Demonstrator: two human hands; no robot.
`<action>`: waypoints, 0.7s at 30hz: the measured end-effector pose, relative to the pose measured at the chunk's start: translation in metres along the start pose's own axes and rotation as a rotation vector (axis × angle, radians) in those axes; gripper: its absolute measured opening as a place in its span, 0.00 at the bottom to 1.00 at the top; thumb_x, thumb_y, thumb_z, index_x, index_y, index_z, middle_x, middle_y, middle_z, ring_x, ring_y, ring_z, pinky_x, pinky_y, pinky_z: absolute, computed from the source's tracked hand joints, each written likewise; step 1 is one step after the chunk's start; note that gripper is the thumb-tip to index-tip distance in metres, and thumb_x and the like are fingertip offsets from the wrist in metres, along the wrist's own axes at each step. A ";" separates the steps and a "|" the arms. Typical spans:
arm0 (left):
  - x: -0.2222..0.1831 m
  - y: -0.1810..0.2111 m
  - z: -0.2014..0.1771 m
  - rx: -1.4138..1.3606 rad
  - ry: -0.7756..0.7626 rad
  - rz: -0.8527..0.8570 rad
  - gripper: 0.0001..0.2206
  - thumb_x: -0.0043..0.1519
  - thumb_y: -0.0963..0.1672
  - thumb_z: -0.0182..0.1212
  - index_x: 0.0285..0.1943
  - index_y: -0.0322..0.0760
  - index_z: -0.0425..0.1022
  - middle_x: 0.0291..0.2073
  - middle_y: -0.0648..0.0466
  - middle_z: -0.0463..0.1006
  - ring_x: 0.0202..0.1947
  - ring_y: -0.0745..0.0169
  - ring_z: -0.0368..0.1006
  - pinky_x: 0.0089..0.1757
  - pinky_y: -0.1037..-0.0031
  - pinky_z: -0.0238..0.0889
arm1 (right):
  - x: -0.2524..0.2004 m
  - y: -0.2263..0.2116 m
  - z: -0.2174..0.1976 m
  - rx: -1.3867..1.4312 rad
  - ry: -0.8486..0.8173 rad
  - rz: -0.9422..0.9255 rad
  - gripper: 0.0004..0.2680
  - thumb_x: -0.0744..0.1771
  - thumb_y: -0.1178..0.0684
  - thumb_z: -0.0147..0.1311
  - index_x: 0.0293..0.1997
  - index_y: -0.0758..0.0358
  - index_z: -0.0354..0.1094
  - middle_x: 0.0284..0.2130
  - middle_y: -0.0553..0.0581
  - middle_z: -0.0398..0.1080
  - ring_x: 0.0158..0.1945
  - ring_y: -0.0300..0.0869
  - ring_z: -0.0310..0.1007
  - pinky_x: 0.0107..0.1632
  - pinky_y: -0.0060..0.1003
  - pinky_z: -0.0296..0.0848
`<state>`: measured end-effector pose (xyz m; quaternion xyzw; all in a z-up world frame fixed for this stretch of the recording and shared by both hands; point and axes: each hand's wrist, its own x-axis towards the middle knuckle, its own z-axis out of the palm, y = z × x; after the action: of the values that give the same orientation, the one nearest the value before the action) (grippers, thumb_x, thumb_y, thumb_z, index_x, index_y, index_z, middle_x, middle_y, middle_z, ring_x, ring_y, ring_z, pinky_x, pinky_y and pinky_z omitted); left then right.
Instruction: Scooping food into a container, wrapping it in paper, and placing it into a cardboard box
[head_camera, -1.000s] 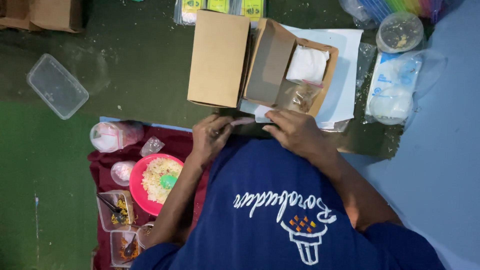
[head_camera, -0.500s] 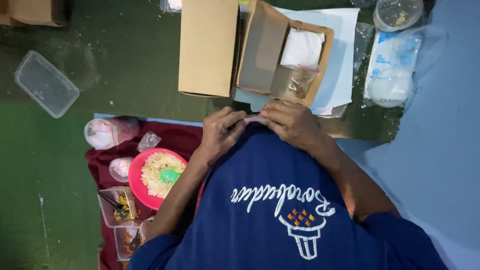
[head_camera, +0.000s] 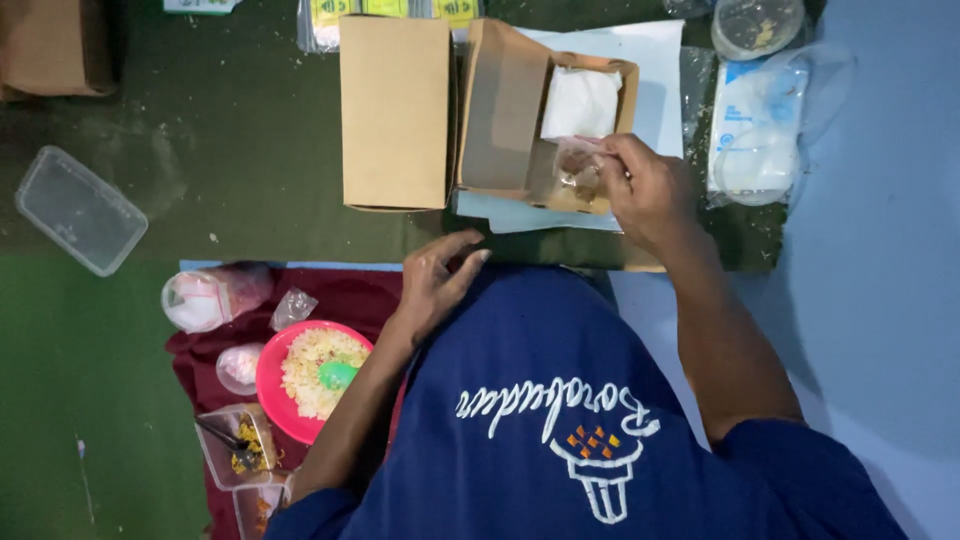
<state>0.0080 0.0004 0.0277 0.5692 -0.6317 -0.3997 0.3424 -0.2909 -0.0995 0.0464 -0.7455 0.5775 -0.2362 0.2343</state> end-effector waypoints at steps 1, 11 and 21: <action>0.001 -0.002 0.001 0.013 -0.026 -0.020 0.11 0.63 0.44 0.67 0.52 0.37 0.81 0.39 0.39 0.84 0.43 0.31 0.79 0.42 0.49 0.73 | 0.006 0.007 0.003 0.019 -0.015 -0.029 0.04 0.71 0.56 0.57 0.50 0.52 0.74 0.31 0.55 0.78 0.39 0.55 0.81 0.41 0.50 0.76; 0.006 -0.015 0.011 0.004 -0.032 -0.252 0.13 0.62 0.48 0.67 0.53 0.45 0.83 0.40 0.44 0.85 0.46 0.36 0.80 0.45 0.53 0.73 | 0.012 0.015 0.033 -0.354 -0.094 0.011 0.11 0.70 0.54 0.53 0.59 0.59 0.68 0.33 0.67 0.76 0.35 0.64 0.80 0.40 0.63 0.76; 0.037 0.007 0.026 -0.129 -0.003 -0.507 0.22 0.57 0.54 0.68 0.38 0.33 0.68 0.25 0.38 0.74 0.30 0.40 0.72 0.35 0.52 0.64 | -0.004 0.011 0.054 -0.330 -0.058 -0.103 0.08 0.69 0.47 0.55 0.52 0.51 0.72 0.36 0.55 0.76 0.40 0.53 0.81 0.37 0.52 0.79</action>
<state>-0.0226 -0.0326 0.0211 0.6857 -0.4425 -0.5132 0.2659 -0.2666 -0.0943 -0.0028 -0.8090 0.5624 -0.1281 0.1129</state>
